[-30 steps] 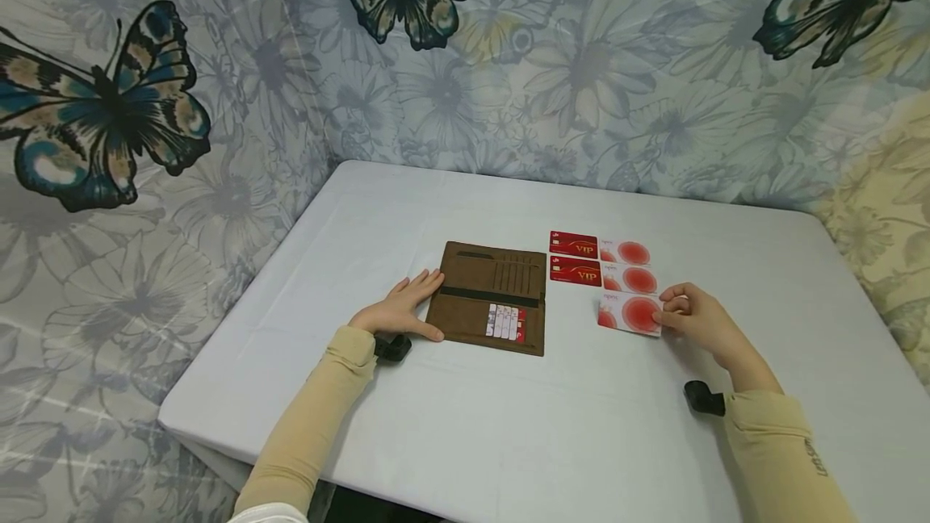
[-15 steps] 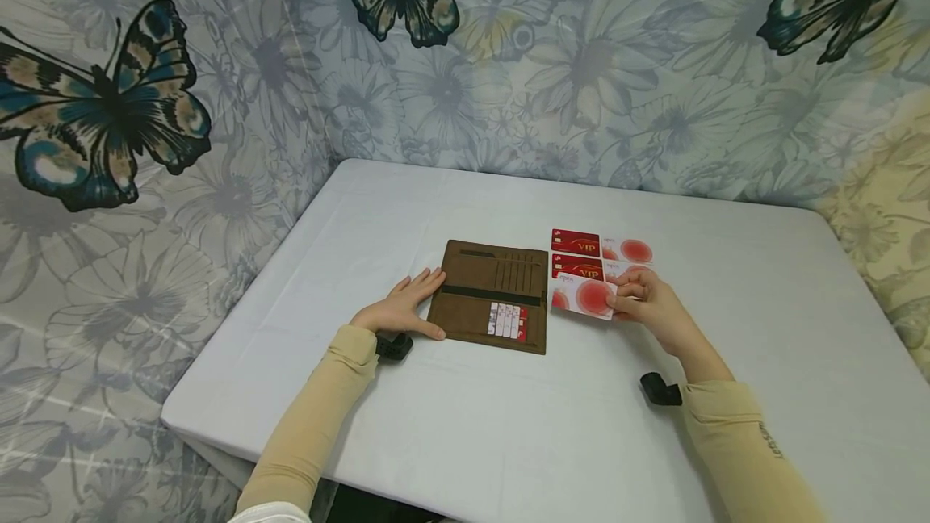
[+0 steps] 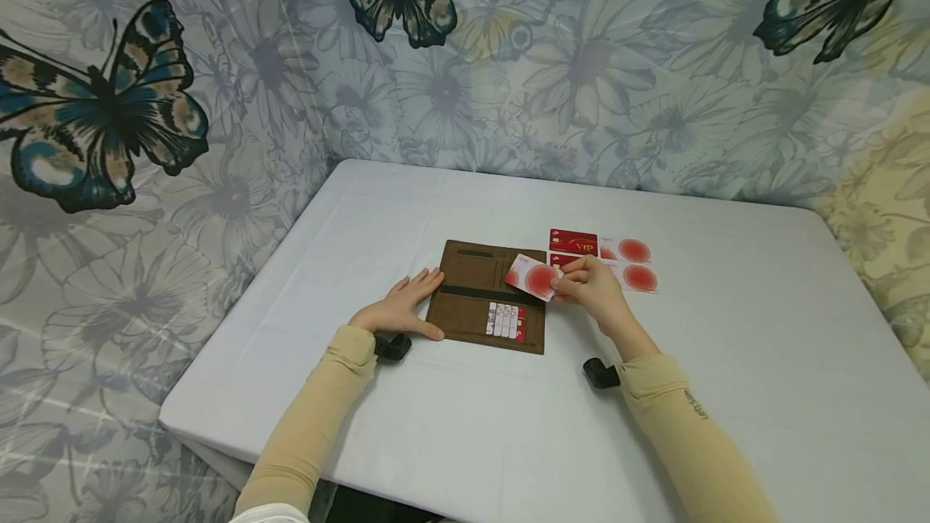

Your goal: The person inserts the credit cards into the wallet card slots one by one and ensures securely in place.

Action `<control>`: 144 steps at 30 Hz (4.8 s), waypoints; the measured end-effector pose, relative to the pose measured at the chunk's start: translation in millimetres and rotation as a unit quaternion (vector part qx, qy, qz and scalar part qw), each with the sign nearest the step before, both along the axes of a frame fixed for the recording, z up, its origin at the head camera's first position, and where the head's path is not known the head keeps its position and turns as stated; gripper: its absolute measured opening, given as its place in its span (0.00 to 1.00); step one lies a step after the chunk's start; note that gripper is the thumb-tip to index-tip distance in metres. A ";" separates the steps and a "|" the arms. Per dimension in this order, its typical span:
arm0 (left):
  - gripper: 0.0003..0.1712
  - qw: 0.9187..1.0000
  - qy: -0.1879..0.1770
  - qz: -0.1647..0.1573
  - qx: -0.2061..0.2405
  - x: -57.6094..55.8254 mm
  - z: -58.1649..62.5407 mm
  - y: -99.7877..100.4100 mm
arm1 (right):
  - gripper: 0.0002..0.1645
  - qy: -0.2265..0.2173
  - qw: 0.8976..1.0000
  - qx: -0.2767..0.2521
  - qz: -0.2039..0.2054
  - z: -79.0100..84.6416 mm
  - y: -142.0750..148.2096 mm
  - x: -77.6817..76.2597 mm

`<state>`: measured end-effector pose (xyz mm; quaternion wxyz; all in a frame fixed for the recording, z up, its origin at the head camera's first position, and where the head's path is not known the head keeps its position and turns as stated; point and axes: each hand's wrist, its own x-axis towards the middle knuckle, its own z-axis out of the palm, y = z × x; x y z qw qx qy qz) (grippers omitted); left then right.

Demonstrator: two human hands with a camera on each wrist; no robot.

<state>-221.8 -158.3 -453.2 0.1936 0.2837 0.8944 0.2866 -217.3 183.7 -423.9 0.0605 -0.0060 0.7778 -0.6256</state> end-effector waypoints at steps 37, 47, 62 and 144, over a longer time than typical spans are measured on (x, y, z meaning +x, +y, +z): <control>0.64 1.000 0.003 0.001 -0.003 -1.0 -0.4 -1.0 | 0.22 -0.053 0.993 0.097 0.043 -1.5 -21.2 -24.1; 0.63 1.000 0.003 0.002 -0.007 -1.0 -0.4 -0.6 | 0.21 -0.055 0.982 0.159 0.089 -0.3 -28.0 -30.9; 0.65 1.000 0.006 -0.004 0.016 -0.4 -2.1 -1.7 | 0.24 -0.063 0.978 0.161 0.116 -0.4 -41.0 -34.8; 0.63 1.000 0.005 0.001 -0.003 0.0 -0.1 -1.2 | 0.22 -0.018 0.952 0.191 0.238 -2.1 -27.9 -22.8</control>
